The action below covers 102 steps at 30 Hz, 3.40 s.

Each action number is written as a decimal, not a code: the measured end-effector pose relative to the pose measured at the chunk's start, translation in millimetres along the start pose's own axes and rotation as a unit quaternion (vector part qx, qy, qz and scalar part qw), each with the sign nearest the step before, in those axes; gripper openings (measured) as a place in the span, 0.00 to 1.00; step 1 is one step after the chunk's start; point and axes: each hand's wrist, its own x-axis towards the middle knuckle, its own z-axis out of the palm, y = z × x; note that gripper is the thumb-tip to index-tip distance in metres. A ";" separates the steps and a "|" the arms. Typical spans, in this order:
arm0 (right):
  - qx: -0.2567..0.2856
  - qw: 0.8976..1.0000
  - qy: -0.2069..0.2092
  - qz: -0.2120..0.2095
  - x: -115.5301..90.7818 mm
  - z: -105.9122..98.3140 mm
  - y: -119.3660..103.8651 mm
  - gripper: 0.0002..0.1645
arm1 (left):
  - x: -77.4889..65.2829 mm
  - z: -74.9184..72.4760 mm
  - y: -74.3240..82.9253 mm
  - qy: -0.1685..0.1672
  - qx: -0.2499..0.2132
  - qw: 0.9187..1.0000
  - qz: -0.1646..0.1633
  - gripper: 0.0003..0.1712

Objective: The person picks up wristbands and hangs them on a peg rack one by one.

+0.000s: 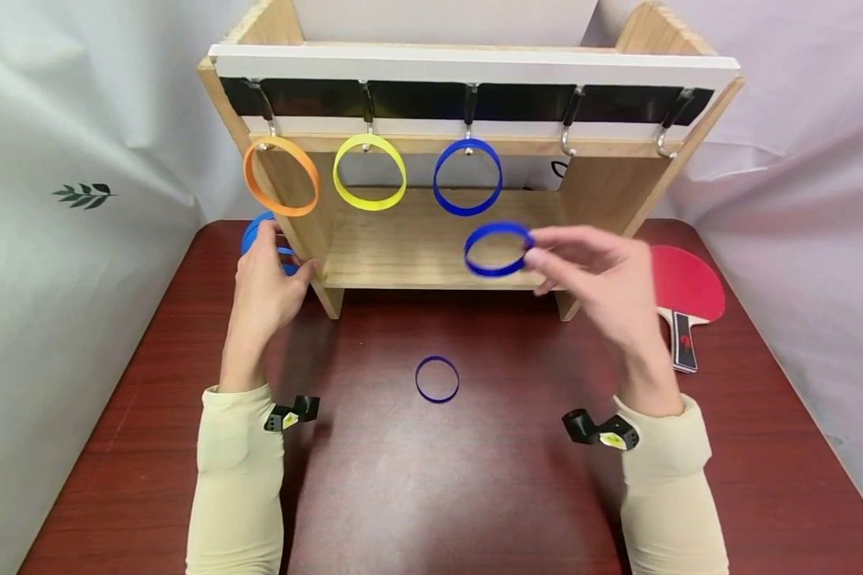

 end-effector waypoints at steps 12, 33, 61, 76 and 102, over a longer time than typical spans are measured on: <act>0.267 0.954 0.136 -0.025 21.0 -11.1 -23.2 0.18 | -0.1 -0.4 0.2 0.000 0.001 1.000 0.001 0.29; 0.217 0.964 0.153 0.011 21.8 -12.9 -1.4 0.21 | 0.0 0.0 0.0 0.000 -0.001 1.000 0.002 0.29; -0.363 0.868 -0.279 0.190 -32.0 52.0 87.6 0.11 | 0.1 -0.5 0.1 -0.001 -0.001 1.000 0.000 0.30; -0.425 0.834 -0.283 0.209 -39.5 61.2 113.4 0.08 | 0.8 -0.6 0.4 -0.001 -0.002 1.000 -0.001 0.30; -0.419 0.870 -0.260 0.002 -23.4 37.2 82.6 0.09 | 1.7 -0.3 -1.3 0.000 -0.004 1.000 0.002 0.30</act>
